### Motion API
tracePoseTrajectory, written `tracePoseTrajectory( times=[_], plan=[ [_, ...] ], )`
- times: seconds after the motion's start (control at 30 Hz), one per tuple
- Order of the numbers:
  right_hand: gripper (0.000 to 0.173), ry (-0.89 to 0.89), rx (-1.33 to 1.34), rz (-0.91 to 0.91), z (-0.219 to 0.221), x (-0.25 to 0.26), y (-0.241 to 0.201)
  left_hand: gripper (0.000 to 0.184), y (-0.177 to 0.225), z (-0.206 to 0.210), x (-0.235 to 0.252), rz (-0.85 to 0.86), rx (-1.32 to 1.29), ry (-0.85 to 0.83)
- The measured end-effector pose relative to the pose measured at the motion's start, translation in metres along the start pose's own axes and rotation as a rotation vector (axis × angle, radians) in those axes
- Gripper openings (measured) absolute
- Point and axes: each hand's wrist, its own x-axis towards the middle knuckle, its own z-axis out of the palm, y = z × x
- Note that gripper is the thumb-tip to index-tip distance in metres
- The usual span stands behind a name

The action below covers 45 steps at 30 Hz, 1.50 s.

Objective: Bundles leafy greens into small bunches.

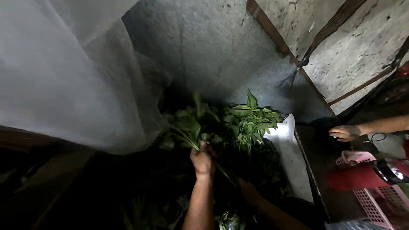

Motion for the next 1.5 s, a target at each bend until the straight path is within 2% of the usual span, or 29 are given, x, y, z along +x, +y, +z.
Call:
tracePoseTrajectory(
  times=[0.07,0.1,0.17,0.23,0.3,0.37,0.47,0.57,0.67,0.73,0.87,0.93,1.03,1.13,1.27,1.4,1.5],
  plan=[
    [0.043,0.042,-0.057,0.078,-0.003,0.019,0.033,0.023,0.009,-0.009,0.004,0.089,0.034,0.017],
    [0.043,0.138,-0.035,0.106,-0.006,0.028,0.045,0.024,0.012,-0.012,0.006,0.085,0.068,0.010],
    [0.041,0.373,0.028,0.130,-0.019,0.041,0.047,0.018,0.011,-0.014,0.007,0.009,0.143,-0.037],
    [0.036,0.499,0.100,0.074,-0.033,0.057,0.040,0.018,0.007,-0.012,0.006,-0.065,0.180,-0.090],
    [0.036,0.489,0.190,0.049,-0.042,0.078,0.032,0.018,0.002,-0.006,0.005,-0.121,0.166,-0.097],
    [0.040,0.454,0.313,0.135,-0.046,0.099,0.020,0.009,0.001,-0.002,0.004,-0.174,0.127,-0.088],
    [0.051,0.514,0.437,0.205,-0.035,0.127,0.015,0.020,0.002,-0.001,0.004,-0.225,0.074,-0.079],
    [0.059,0.544,0.392,0.277,-0.023,0.144,0.020,0.032,0.002,0.000,0.003,-0.252,0.100,-0.068],
    [0.050,0.465,0.339,0.324,-0.025,0.146,0.018,0.019,-0.001,0.001,0.003,-0.230,0.102,-0.074],
    [0.041,0.511,0.378,0.265,-0.026,0.139,0.014,0.015,-0.003,0.001,0.005,-0.223,0.102,-0.062],
    [0.030,0.769,0.596,-0.136,-0.023,0.105,-0.013,0.010,-0.005,-0.002,0.006,-0.206,0.122,-0.063],
    [0.029,0.754,0.680,-0.322,-0.017,0.081,-0.027,0.008,-0.005,-0.002,0.003,-0.205,0.154,-0.097],
    [0.030,0.734,0.623,-0.450,-0.007,0.065,-0.021,0.009,-0.008,-0.001,-0.001,-0.212,0.183,-0.190],
    [0.028,0.749,0.505,-0.522,-0.005,0.058,-0.012,0.018,-0.010,0.001,-0.003,-0.184,0.166,-0.253],
    [0.027,0.696,0.464,-0.589,-0.009,0.045,-0.002,0.040,-0.012,0.001,-0.002,-0.151,0.279,-0.230],
    [0.027,0.522,0.460,-0.550,-0.019,0.037,0.000,0.030,-0.014,0.004,-0.002,-0.171,0.282,-0.216],
    [0.034,0.479,0.611,-0.536,-0.028,0.036,-0.016,0.025,-0.016,0.009,-0.004,-0.142,0.281,-0.223]
  ],
)
